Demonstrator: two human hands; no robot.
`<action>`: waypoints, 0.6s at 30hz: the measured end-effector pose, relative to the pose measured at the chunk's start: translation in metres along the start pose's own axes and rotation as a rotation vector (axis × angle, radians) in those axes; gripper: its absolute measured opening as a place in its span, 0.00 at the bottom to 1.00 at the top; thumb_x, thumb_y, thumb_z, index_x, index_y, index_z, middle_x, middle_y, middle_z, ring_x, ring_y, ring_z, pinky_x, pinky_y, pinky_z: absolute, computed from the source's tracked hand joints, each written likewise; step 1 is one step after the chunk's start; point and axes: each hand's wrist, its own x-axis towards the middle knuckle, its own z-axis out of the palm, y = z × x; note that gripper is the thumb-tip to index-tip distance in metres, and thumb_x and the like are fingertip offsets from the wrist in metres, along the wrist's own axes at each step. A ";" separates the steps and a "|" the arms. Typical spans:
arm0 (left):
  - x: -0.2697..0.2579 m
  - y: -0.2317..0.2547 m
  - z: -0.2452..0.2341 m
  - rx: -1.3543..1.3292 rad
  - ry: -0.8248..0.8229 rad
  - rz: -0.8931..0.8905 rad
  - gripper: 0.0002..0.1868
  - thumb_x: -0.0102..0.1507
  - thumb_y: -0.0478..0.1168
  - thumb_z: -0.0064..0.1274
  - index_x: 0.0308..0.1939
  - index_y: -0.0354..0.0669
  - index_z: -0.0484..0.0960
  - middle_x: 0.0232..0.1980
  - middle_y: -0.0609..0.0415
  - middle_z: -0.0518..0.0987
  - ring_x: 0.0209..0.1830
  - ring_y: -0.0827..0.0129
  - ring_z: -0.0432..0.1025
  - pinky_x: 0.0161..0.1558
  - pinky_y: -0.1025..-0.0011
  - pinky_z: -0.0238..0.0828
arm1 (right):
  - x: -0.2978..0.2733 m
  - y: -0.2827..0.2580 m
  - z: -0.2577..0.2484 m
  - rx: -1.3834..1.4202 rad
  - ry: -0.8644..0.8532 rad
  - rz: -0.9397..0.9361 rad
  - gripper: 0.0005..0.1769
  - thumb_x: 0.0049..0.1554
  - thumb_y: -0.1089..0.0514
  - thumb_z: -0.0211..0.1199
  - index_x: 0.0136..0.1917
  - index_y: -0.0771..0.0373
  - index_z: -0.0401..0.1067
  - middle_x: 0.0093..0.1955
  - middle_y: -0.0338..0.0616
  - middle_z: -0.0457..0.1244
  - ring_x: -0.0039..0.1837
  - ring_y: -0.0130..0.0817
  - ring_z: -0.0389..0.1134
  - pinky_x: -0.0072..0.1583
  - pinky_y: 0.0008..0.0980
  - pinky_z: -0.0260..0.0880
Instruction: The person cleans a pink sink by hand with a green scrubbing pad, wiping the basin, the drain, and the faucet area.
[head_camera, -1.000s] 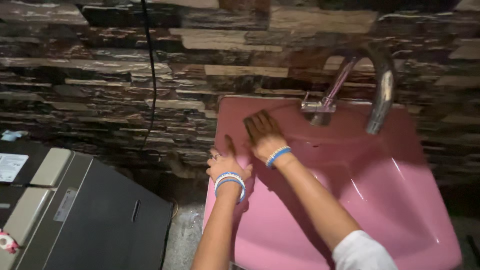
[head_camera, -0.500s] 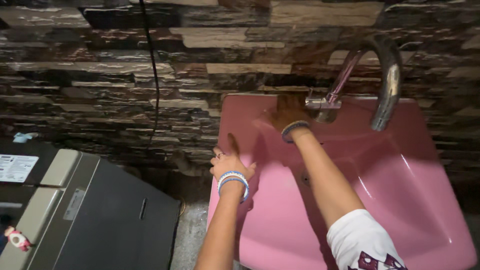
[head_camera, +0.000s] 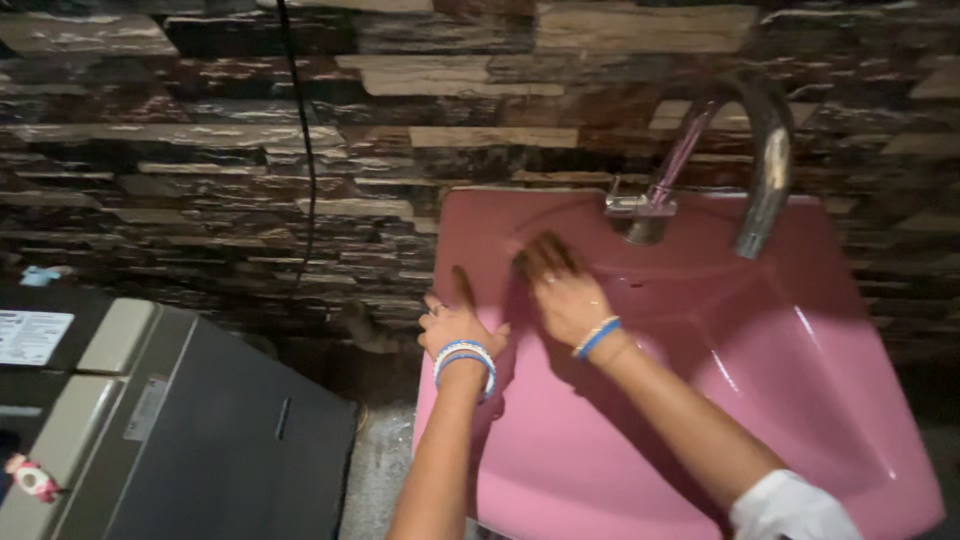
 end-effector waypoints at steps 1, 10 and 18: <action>0.000 0.002 0.000 0.009 -0.016 -0.008 0.71 0.49 0.68 0.67 0.81 0.66 0.32 0.77 0.28 0.51 0.67 0.38 0.62 0.56 0.46 0.70 | -0.004 0.007 0.004 0.008 0.003 0.001 0.36 0.49 0.56 0.56 0.70 0.72 0.65 0.74 0.57 0.58 0.79 0.52 0.53 0.76 0.49 0.51; -0.001 0.001 -0.002 0.030 -0.030 0.002 0.70 0.50 0.68 0.67 0.81 0.66 0.32 0.77 0.29 0.51 0.65 0.39 0.63 0.56 0.47 0.70 | 0.058 0.024 0.030 0.189 -0.059 0.342 0.23 0.57 0.48 0.56 0.60 0.63 0.74 0.62 0.54 0.65 0.67 0.54 0.63 0.71 0.53 0.57; 0.004 -0.003 0.007 0.012 -0.025 -0.005 0.69 0.49 0.67 0.68 0.82 0.66 0.35 0.78 0.30 0.51 0.67 0.39 0.63 0.57 0.48 0.70 | 0.049 -0.011 0.034 -0.015 0.165 -0.017 0.29 0.53 0.51 0.55 0.65 0.64 0.71 0.70 0.52 0.64 0.73 0.50 0.61 0.74 0.50 0.58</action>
